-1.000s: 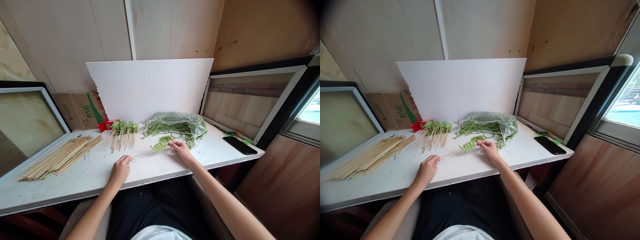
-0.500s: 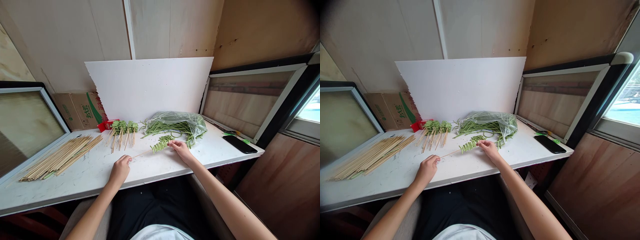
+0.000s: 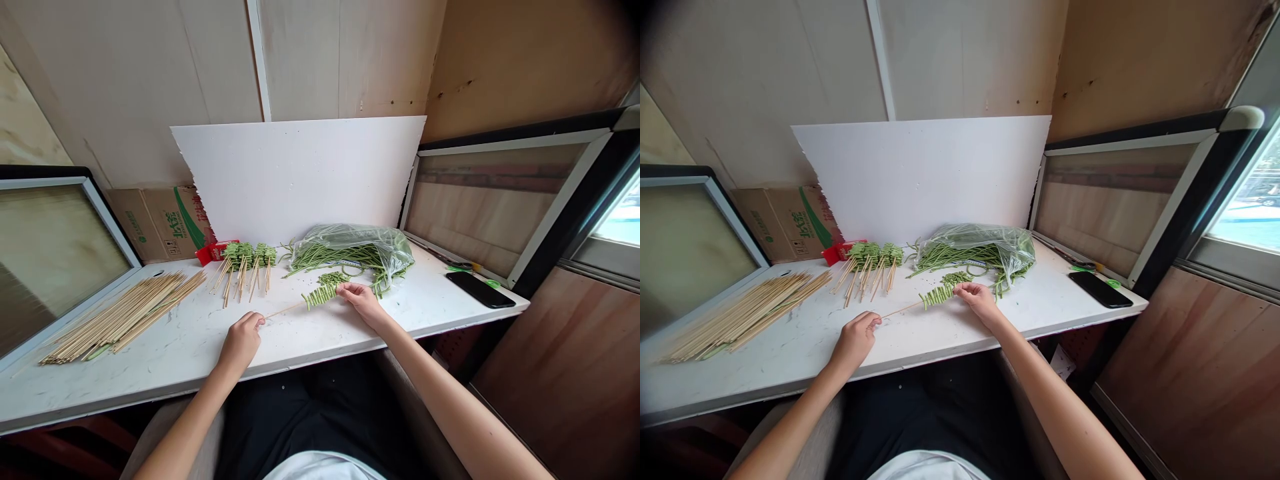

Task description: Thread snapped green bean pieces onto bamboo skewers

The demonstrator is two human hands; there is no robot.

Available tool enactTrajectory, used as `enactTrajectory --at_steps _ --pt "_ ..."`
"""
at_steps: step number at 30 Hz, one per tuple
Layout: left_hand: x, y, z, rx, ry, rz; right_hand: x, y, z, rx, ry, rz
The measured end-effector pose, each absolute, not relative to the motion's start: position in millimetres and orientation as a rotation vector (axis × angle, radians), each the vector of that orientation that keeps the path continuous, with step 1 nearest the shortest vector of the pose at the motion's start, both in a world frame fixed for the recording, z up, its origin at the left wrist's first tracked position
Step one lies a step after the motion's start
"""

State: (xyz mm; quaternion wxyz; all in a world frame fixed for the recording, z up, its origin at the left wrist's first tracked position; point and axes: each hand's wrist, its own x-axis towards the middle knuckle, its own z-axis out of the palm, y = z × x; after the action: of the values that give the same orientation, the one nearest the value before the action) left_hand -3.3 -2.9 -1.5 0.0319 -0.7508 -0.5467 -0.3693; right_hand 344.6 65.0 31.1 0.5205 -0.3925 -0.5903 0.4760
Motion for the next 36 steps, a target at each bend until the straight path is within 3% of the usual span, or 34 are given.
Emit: enactTrajectory --at_steps 17,36 --pt "-2 0 -5 -2.307 -1.661 -1.215 345 79 21 -0.893 -1.201 1.222" --pt "0 0 -6 -2.328 -1.627 -1.285 337 64 32 -0.979 -1.362 1.152"
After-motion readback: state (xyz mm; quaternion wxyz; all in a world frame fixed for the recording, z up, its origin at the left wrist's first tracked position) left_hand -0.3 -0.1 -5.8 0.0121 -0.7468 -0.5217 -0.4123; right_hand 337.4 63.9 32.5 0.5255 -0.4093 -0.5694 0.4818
